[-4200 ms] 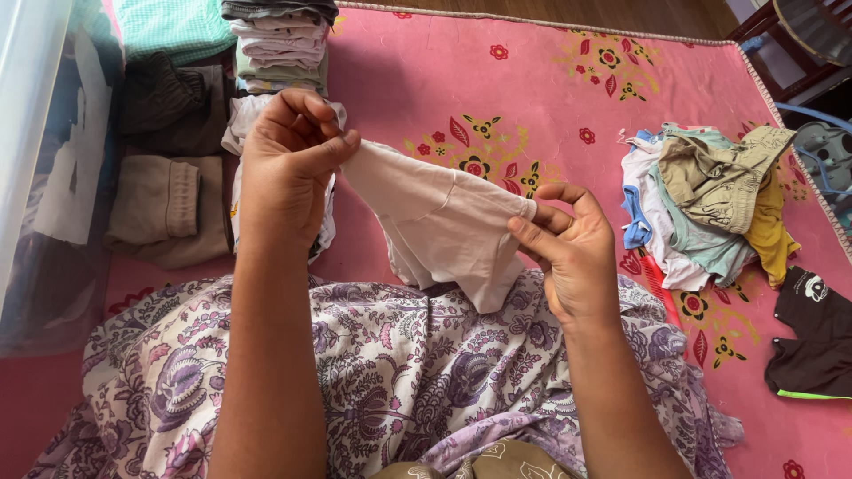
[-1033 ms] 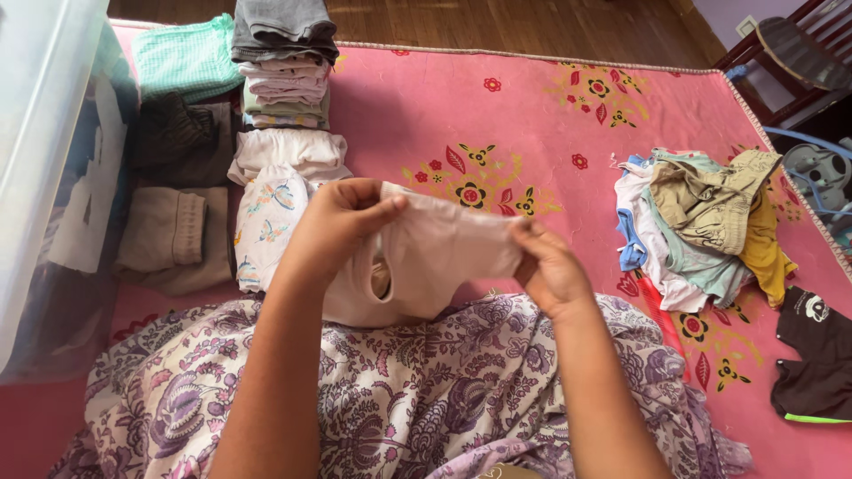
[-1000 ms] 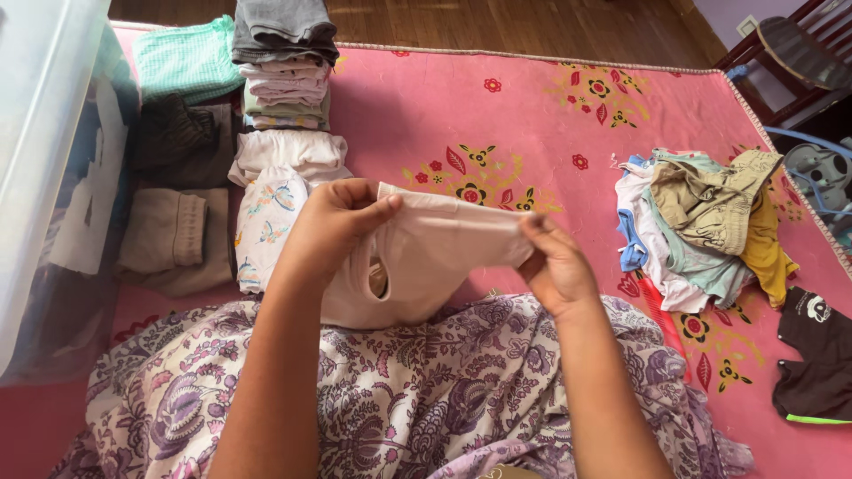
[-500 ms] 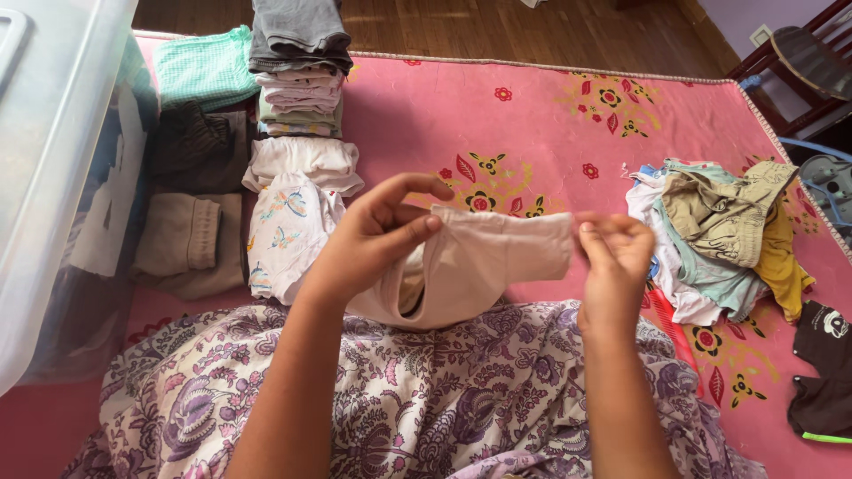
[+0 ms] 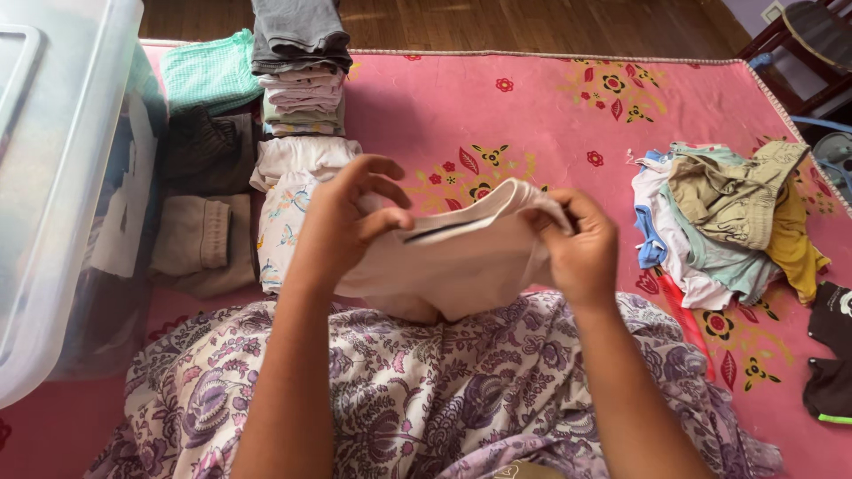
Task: The person folds a white shirt, a pair of khaki shorts, and a yellow pair of shorts one at a time on a pink bedspread and places them into a stack.
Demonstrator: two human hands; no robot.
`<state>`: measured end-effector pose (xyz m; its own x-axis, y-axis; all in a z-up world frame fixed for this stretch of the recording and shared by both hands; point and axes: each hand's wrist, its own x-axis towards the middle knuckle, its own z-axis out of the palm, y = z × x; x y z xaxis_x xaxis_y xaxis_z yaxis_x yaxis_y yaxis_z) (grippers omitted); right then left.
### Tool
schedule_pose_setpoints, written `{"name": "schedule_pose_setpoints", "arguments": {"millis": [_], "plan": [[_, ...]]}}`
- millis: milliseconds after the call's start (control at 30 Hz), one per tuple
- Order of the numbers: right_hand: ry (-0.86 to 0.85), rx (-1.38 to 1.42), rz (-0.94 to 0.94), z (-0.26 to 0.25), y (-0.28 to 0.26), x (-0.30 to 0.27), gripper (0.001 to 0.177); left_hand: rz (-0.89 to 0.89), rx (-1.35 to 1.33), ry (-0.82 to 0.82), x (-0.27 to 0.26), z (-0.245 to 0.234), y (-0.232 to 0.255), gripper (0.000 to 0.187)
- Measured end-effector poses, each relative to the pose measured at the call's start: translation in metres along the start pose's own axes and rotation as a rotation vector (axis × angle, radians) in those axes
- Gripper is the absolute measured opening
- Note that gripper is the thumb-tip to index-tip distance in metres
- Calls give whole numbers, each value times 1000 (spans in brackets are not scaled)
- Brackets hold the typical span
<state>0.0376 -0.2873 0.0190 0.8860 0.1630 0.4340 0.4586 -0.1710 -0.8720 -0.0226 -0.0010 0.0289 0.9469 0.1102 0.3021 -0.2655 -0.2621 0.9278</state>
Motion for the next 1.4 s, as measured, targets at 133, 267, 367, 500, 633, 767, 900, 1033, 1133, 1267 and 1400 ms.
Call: {"name": "schedule_pose_setpoints", "arguments": {"millis": [133, 267, 367, 500, 633, 767, 900, 1033, 1133, 1267, 1400], "plan": [[51, -135, -40, -33, -13, 22, 11, 183, 91, 5, 3, -1, 10, 62], [-6, -125, -184, -71, -29, 46, 10, 158, 326, -57, 8, 1, 4, 44], [-64, -252, -237, -95, -13, 81, 11, 62, 380, -52, 28, 5, -21, 29], [-181, -165, -124, -97, 40, 140, 10, 33, 390, 154, 91, 26, -62, 21], [20, -274, -386, -110, 48, 202, 14, 371, 576, 421, 163, 35, -43, 30], [138, -330, -685, -143, -5, 202, 9, 451, 619, 487, 154, 32, 51, 24], [105, -365, -732, -201, -44, 92, 18, 773, 617, 442, 48, 39, 95, 20], [-203, -203, -353, -250, -56, -51, 14, 644, 681, 68, -104, 88, 94, 26], [-444, -106, -153, -277, -67, -110, 33, 506, 343, -336, -171, 103, 112, 23], [-443, -432, -13, -296, -81, -130, 44, 250, 263, -484, -186, 113, 135, 26], [-401, -730, -114, -294, -96, -106, 43, 155, 102, -931, -173, 145, 143, 31]]}}
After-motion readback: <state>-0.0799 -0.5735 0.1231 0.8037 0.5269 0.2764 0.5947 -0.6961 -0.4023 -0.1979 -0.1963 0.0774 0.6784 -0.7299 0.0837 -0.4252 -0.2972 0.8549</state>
